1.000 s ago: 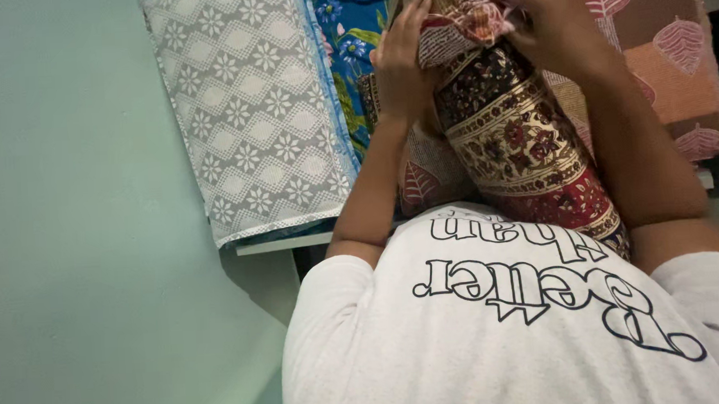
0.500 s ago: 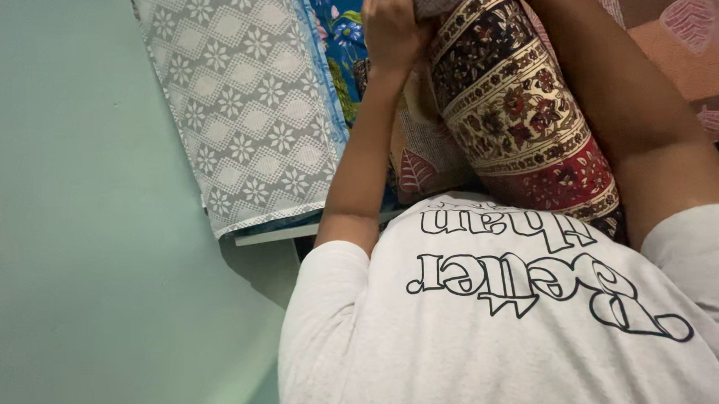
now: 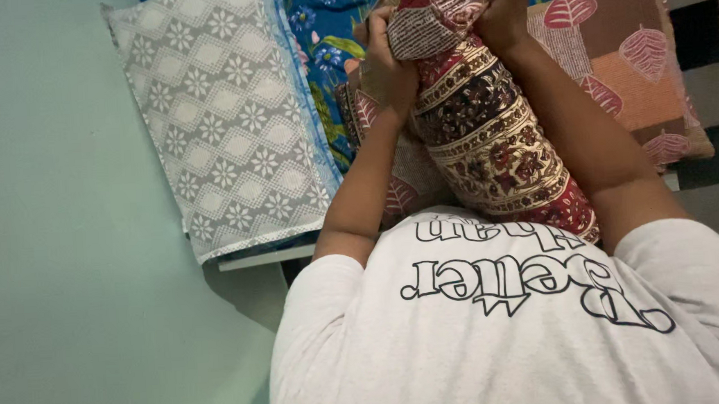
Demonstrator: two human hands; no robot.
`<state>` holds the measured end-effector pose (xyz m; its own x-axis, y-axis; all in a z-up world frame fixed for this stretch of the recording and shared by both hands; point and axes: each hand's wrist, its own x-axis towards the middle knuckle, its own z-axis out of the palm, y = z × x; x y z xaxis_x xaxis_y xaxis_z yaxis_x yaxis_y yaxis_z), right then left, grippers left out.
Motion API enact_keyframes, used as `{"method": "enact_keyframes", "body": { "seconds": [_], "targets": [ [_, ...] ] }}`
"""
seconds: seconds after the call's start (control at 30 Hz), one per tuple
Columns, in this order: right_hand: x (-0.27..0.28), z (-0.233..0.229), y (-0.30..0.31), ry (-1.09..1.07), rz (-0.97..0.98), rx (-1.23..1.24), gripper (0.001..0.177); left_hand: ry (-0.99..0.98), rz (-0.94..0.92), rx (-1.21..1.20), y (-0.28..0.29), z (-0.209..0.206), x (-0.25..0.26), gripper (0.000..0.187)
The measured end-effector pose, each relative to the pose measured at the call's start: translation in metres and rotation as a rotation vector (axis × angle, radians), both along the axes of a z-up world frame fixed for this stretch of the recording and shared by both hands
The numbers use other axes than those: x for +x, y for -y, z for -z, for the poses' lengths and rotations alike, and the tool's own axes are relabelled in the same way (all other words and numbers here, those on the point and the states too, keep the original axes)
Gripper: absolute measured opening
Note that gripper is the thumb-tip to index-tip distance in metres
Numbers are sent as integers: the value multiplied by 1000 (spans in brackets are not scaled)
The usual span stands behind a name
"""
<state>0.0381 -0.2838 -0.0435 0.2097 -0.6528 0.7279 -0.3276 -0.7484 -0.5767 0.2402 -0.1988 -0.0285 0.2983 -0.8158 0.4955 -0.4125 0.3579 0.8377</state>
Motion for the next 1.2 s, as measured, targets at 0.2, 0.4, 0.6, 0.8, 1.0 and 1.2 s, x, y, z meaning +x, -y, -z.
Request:
{"method": "enact_keyframes", "body": {
  "seconds": [0.2,0.4,0.6,0.8,1.0,1.2],
  "targets": [
    [-1,-30,-24,-162,-85,5,13,56,64,-44,-20,-12,4,36],
    [-28,-75,-58,-451,-106,113,14,175,201,-60,-94,-67,-6,32],
    [-52,-105,-93,-668,-200,262,36,472,93,60,-118,-103,0,50],
    [-57,-123,-118,-852,-240,499,33,278,174,-102,-114,-99,-6,44],
    [-48,-124,-113,-621,-265,300,28,299,292,-80,-128,-23,-23,23],
    [-46,-122,-110,-620,-324,314,20,483,490,27,-164,-7,-32,49]
  ]
}}
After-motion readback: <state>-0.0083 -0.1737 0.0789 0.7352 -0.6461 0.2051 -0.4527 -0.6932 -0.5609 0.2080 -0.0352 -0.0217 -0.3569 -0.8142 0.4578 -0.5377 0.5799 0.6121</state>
